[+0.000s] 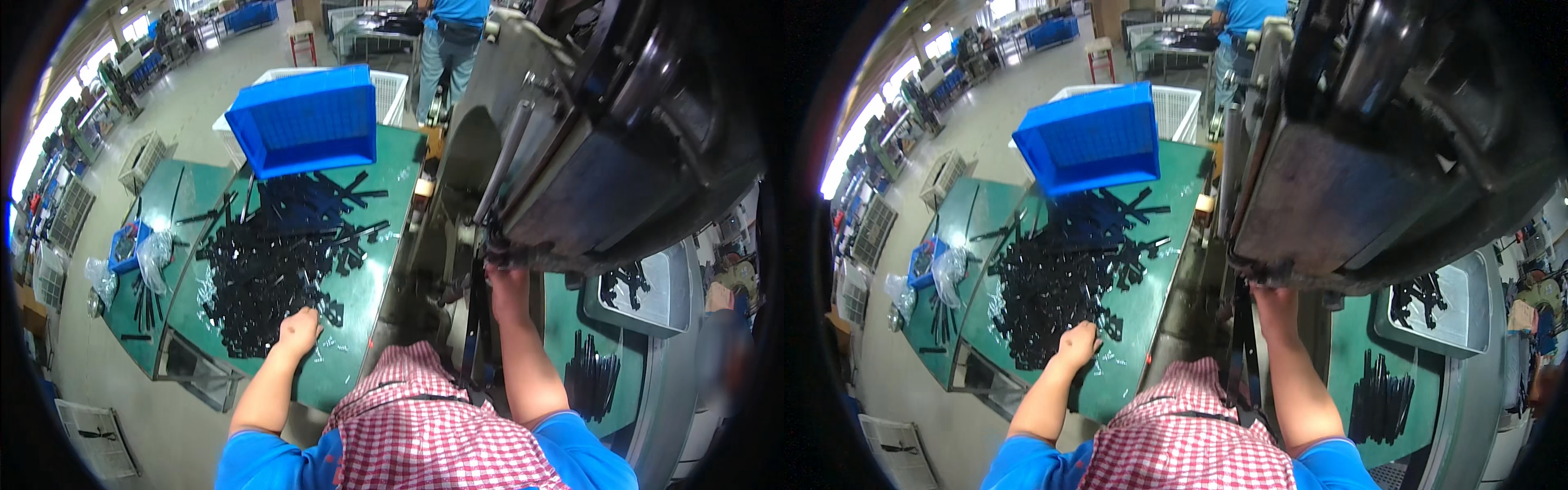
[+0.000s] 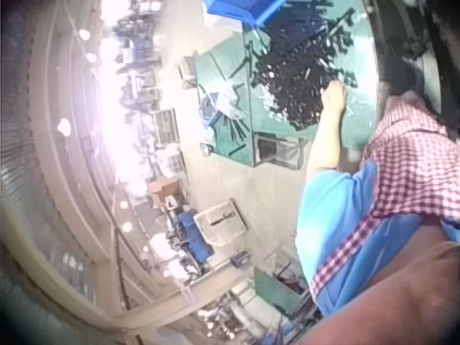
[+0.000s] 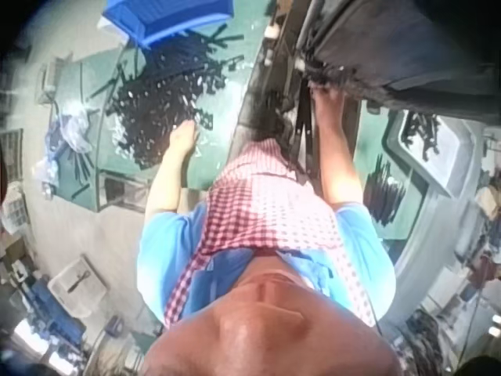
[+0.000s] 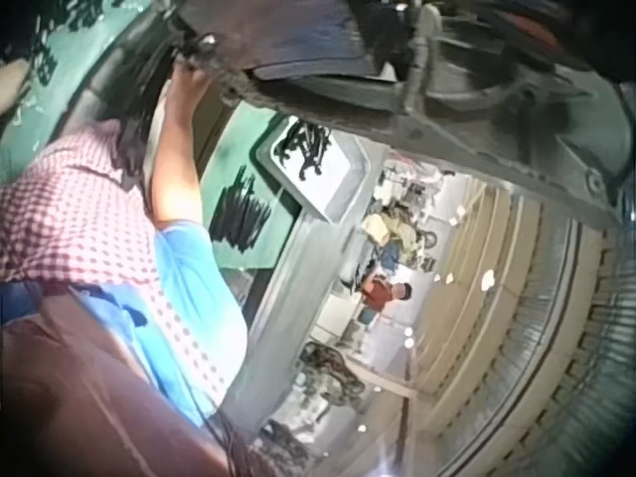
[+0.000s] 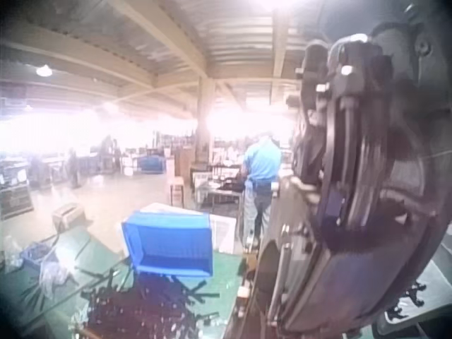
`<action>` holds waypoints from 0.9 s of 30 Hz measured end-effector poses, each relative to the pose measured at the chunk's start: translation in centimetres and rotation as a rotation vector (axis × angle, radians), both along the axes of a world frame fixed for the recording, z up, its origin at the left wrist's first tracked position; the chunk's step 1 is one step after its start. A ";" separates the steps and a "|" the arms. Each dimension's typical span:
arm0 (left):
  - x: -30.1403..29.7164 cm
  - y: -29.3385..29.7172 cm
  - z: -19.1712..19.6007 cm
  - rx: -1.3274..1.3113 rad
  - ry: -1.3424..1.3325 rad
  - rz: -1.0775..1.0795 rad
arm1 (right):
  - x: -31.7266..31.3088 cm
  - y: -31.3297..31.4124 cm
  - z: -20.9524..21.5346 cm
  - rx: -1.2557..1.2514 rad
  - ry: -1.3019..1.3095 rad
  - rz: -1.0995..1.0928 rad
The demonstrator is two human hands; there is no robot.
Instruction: The person repeatedly picks up black plastic strips from a pile on a green workbench, places them into a press machine, and operates the press. The processed strips are then placed into a metal tray. The task is performed continuously throughout the clip.
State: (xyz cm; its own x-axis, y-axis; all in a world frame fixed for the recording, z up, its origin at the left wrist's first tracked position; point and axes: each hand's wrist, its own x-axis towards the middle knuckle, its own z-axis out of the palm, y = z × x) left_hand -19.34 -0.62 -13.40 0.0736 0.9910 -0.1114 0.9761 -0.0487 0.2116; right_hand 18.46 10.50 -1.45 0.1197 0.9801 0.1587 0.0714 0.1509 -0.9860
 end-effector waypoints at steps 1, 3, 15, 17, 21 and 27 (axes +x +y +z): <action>0.1 0.2 1.0 -0.028 -0.024 0.036 | -0.1 -0.5 0.0 -0.009 0.047 0.026; -0.3 0.6 1.2 -0.043 -0.107 0.165 | 0.2 -0.2 -1.0 0.028 0.063 0.050; 11.6 6.7 13.4 0.301 -1.138 0.041 | 0.2 0.0 -1.1 0.027 -0.167 -0.035; 15.1 8.1 15.6 0.354 -1.060 -0.178 | 0.6 0.1 -1.4 0.014 -0.125 -0.007; 19.5 9.5 16.9 0.358 -1.081 -0.270 | -0.5 -0.3 0.0 0.048 0.074 0.028; 21.6 11.1 17.1 0.296 -0.870 -0.388 | -0.4 -0.3 0.9 0.036 0.060 0.078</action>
State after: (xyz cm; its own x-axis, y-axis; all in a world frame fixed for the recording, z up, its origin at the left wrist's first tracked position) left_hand 2.23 10.45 3.72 0.3369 0.8602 0.3829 0.3923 -0.4979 0.7734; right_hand 18.10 10.21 -0.54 0.0540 0.9805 0.1890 -0.0009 0.1894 -0.9819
